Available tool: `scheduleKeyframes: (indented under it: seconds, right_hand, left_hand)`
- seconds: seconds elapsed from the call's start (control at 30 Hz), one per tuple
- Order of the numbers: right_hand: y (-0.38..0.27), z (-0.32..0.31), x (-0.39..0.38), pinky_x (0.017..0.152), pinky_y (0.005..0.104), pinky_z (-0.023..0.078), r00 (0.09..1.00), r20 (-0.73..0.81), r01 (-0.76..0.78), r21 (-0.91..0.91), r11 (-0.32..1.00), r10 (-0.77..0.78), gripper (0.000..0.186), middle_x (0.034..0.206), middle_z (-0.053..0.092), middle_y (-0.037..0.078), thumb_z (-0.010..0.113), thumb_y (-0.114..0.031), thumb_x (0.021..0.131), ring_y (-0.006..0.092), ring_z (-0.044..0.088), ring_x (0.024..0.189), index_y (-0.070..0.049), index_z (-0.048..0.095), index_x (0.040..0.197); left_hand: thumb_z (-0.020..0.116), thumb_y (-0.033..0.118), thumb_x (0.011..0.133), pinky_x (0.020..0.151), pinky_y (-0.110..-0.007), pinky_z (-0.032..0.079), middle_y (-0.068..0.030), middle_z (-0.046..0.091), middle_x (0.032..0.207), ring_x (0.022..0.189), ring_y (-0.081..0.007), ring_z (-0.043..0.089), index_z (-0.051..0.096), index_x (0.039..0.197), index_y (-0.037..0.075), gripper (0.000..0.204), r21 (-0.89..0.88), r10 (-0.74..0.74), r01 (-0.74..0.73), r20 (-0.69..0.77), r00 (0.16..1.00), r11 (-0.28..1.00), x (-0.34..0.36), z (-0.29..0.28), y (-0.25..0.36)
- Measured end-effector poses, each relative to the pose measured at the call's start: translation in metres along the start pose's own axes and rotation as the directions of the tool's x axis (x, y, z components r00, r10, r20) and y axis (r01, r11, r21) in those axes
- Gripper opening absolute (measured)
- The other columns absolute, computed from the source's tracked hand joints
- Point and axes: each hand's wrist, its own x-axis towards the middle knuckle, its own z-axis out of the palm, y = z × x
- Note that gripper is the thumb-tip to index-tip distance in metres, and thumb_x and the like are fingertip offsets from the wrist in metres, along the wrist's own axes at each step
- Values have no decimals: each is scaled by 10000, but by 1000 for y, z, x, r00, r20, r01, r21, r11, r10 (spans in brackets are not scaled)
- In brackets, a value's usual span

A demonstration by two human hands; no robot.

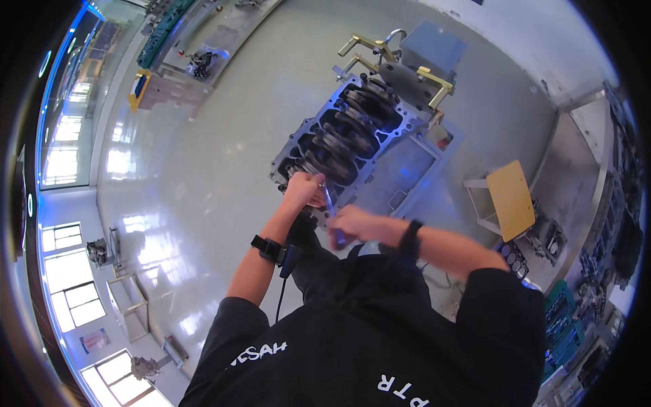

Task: The person uses a wrench to tighten bolts on a crankshaft within an engine block and سپس removes a bolt by hand.

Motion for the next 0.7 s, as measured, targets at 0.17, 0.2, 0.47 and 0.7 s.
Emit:
scheduleKeyframes:
  seconds: [0.17, 0.2, 0.47, 0.7]
  right_hand:
    - [10, 83, 68, 778, 353, 508, 986, -128, 159, 573, 804, -103, 141, 960, 627, 111, 495, -135, 936, 247, 622, 924, -20, 560, 985]
    - [7, 84, 67, 785, 355, 504, 984, -113, 180, 597, 782, -140, 127, 966, 616, 107, 495, -123, 934, 248, 620, 910, -26, 559, 983]
    - [-2, -15, -9, 545, 330, 484, 937, -160, 192, -506, 841, -310, 229, 606, 585, 76, 559, -204, 885, 193, 615, 587, 16, 624, 893]
    - [-118, -63, -47, 619, 401, 503, 804, -160, -128, -987, 95, -572, 391, 686, 647, 145, 660, -466, 709, 331, 635, 681, -79, 705, 735]
  left_hand:
    - [575, 237, 883, 520, -317, 552, -158, 654, 660, 569, -226, 666, 606, 737, -87, 356, 269, 108, -107, 10, 994, 957, -9, -5, 21]
    - [579, 238, 881, 533, -319, 553, -145, 654, 656, 574, -223, 666, 608, 756, -85, 347, 294, 137, -140, 31, 990, 945, -10, -7, 20]
    - [528, 265, 921, 688, -334, 566, -209, 659, 855, 771, -264, 678, 561, 968, -69, 339, -161, 75, -50, 153, 985, 986, -22, -35, -9]
    - [477, 257, 933, 591, -345, 576, -232, 657, 806, 690, -289, 681, 548, 893, -76, 343, -186, 55, -13, 223, 973, 982, -16, -10, -6]
